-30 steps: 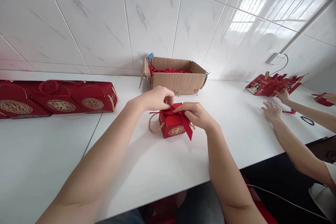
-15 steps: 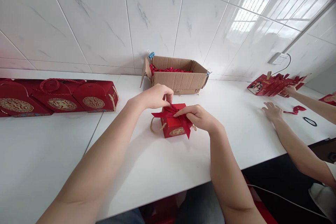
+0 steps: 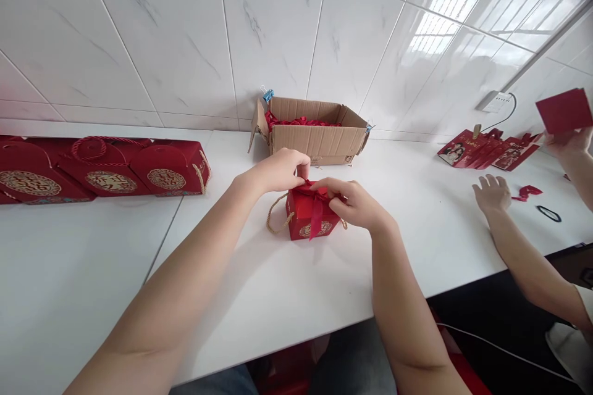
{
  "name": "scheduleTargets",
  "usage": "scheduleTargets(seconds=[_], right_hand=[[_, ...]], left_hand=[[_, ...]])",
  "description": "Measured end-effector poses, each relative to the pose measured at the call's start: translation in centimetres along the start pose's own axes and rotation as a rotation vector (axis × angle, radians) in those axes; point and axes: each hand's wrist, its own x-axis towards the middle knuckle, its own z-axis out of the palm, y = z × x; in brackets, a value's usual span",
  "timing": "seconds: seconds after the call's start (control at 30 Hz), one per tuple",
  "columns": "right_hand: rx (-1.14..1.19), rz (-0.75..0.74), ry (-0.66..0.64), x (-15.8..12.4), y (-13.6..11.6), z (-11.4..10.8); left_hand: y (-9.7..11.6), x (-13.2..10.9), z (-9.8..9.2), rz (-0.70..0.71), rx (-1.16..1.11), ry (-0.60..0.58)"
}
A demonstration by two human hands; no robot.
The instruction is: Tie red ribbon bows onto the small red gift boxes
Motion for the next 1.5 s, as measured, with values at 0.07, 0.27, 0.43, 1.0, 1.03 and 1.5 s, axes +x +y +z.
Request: scheduleTargets(seconds=[0.07,0.27,0.43,1.0,1.03,1.5], right_hand=[[0.000,-0.010,0.061,-0.1,0.1,0.1],[-0.036,0.012,0.100,-0.3,0.0,0.2],[-0.043,-0.003,0.039,-0.4,-0.1,0.2],[-0.075,0.104,-0.020,-1.0,-0.6,-0.3],[-0.079,0.101,-0.016,-1.0,-0.6,-0.3],[-0.098,0.058,0.001,-1.1,-0.6,-0.3]], left_hand=[[0.0,0.0,0.0,-0.005,0.010,0.002],[0.1,-0.1,-0.1,-0.003,-0.004,-0.006],[0.2,-0.2,-0.2,-0.004,-0.023,-0.002],[-0.4,-0.1,-0.1,-0.028,-0.084,-0.015],[-0.4,-0.1,-0.1,-0.032,-0.089,-0.019],[-0.7,0.1,-0.2,-0.007,-0.032,0.039]])
